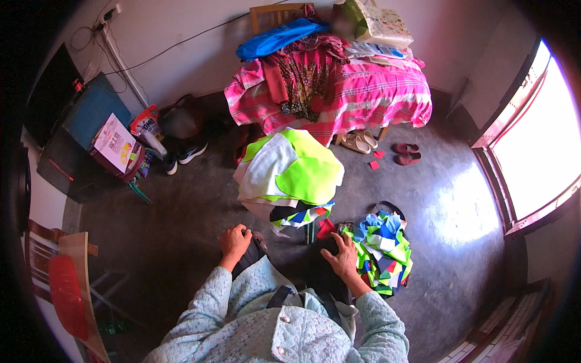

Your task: The person sits on the floor and sorts colorful fabric pieces from a pile into a separate stack. They pick up individual pieces, inspect them, and place them on top of a growing pile.

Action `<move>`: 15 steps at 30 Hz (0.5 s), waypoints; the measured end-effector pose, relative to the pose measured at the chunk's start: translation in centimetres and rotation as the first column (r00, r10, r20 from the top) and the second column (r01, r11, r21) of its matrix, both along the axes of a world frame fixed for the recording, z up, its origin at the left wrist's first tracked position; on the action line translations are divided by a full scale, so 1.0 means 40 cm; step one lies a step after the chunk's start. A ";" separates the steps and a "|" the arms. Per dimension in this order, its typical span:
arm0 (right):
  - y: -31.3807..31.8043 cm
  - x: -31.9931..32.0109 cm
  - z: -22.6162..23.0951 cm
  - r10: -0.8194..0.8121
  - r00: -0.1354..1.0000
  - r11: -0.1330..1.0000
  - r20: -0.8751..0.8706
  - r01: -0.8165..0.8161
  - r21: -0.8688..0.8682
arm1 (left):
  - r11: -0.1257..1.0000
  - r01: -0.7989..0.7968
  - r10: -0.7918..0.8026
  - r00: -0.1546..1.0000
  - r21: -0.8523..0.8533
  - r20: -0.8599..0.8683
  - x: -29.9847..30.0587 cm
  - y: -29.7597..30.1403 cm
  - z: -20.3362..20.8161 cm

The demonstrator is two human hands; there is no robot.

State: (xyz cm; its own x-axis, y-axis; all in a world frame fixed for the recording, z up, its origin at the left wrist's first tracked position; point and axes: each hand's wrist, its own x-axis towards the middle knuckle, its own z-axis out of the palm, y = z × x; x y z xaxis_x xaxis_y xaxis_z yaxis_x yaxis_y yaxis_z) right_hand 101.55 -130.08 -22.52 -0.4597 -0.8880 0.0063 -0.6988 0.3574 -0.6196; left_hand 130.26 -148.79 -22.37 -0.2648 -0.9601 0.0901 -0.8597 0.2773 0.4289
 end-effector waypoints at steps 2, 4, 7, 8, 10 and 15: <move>-0.002 0.003 0.008 -0.001 1.000 1.000 0.000 0.001 0.007 | 1.000 -0.005 0.005 1.000 -0.009 0.009 0.003 -0.003 -0.010; -0.003 0.005 0.014 0.000 1.000 1.000 0.000 0.000 0.012 | 1.000 -0.011 0.011 1.000 -0.016 0.015 0.006 -0.004 -0.014; -0.001 0.004 0.011 -0.002 1.000 1.000 -0.002 0.002 0.008 | 1.000 -0.003 0.003 0.999 -0.017 0.032 0.004 -0.002 -0.006; -0.001 0.002 0.005 -0.004 1.000 1.000 -0.003 0.004 0.000 | 1.000 -0.006 0.006 0.999 -0.006 0.036 0.002 -0.002 -0.002; 0.001 -0.002 -0.003 -0.007 1.000 1.000 -0.001 0.007 -0.009 | 1.000 -0.013 0.012 0.999 0.017 0.045 -0.001 -0.002 0.004; 0.002 -0.003 -0.004 -0.005 1.000 1.000 0.006 0.006 -0.010 | 1.000 -0.015 0.015 0.999 0.003 0.035 0.003 -0.003 -0.008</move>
